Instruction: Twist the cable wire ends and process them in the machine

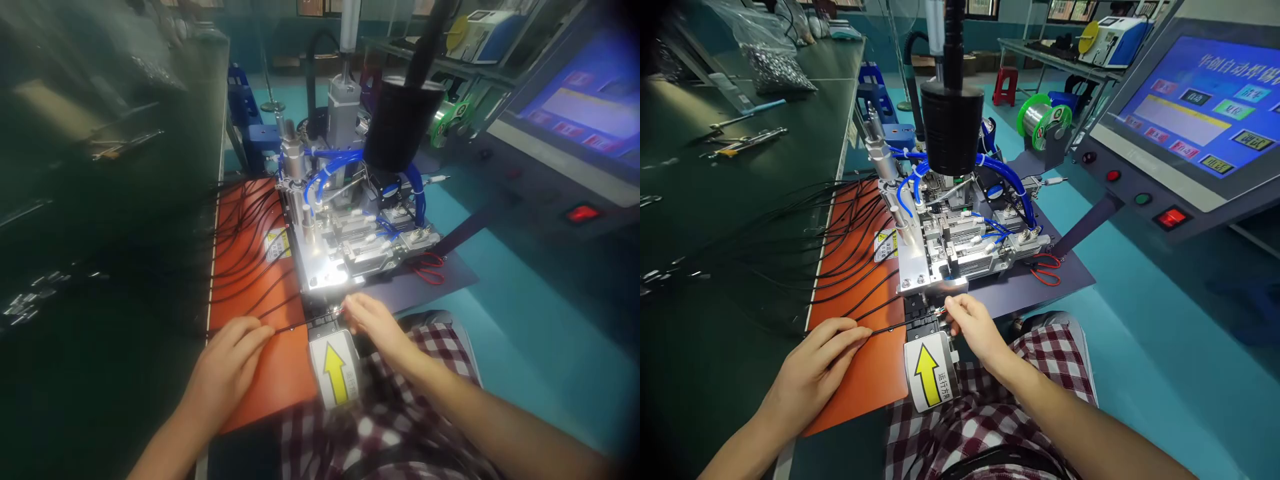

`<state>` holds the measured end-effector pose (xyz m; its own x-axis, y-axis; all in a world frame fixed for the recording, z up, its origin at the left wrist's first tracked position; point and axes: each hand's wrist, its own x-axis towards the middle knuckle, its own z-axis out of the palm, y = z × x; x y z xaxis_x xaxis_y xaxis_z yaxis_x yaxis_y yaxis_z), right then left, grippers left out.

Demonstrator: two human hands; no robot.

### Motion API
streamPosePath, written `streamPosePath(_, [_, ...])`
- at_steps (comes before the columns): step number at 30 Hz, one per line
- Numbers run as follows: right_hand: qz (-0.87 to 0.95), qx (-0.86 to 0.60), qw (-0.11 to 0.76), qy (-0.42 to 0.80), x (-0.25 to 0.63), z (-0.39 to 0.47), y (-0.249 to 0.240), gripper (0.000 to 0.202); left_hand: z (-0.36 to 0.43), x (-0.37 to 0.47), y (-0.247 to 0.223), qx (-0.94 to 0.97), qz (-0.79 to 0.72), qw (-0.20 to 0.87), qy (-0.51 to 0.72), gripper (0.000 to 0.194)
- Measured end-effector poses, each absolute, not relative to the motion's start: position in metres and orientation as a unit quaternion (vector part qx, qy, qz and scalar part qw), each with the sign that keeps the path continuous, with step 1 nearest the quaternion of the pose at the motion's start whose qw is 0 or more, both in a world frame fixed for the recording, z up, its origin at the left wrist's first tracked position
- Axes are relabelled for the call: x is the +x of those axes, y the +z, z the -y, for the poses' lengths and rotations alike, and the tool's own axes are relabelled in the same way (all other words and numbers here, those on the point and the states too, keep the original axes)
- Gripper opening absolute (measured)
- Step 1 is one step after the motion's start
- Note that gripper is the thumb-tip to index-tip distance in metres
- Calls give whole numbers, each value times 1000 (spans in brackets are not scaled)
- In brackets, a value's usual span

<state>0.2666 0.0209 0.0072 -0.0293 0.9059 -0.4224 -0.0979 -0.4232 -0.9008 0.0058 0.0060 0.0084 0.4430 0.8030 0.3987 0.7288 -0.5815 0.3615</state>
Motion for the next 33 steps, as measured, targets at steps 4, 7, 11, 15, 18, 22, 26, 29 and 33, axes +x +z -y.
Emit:
streamPosePath(4, [345, -561, 417, 627, 257, -20, 11, 29, -5, 7, 10, 847, -456, 76, 262, 19])
streamPosePath(7, [335, -559, 424, 629, 256, -17, 9, 25, -5, 9, 11, 849, -454, 82, 259, 19])
streamPosePath(11, [332, -552, 417, 642, 258, -17, 6, 25, -7, 9, 12, 847, -454, 87, 262, 18])
streamPosePath(15, [335, -545, 409, 651, 259, -21, 6, 23, -7, 6, 12, 849, -454, 89, 255, 18])
streamPosePath(18, [341, -543, 404, 653, 261, -23, 7, 21, -6, 6, 12, 853, -450, 87, 248, 17])
streamPosePath(22, [348, -539, 384, 664, 268, -23, 7, 23, -6, 7, 12, 849, -457, 79, 254, 17])
streamPosePath(26, [359, -540, 380, 659, 271, -25, 7, 17, -6, 6, 8, 851, -456, 72, 252, 18])
streamPosePath(29, [373, -541, 376, 653, 271, -29, 8, 11, -6, 4, 4, 852, -456, 71, 247, 18])
streamPosePath(33, [397, -539, 358, 650, 272, -34, 11, 9, -6, 3, 4, 851, -458, 70, 247, 19])
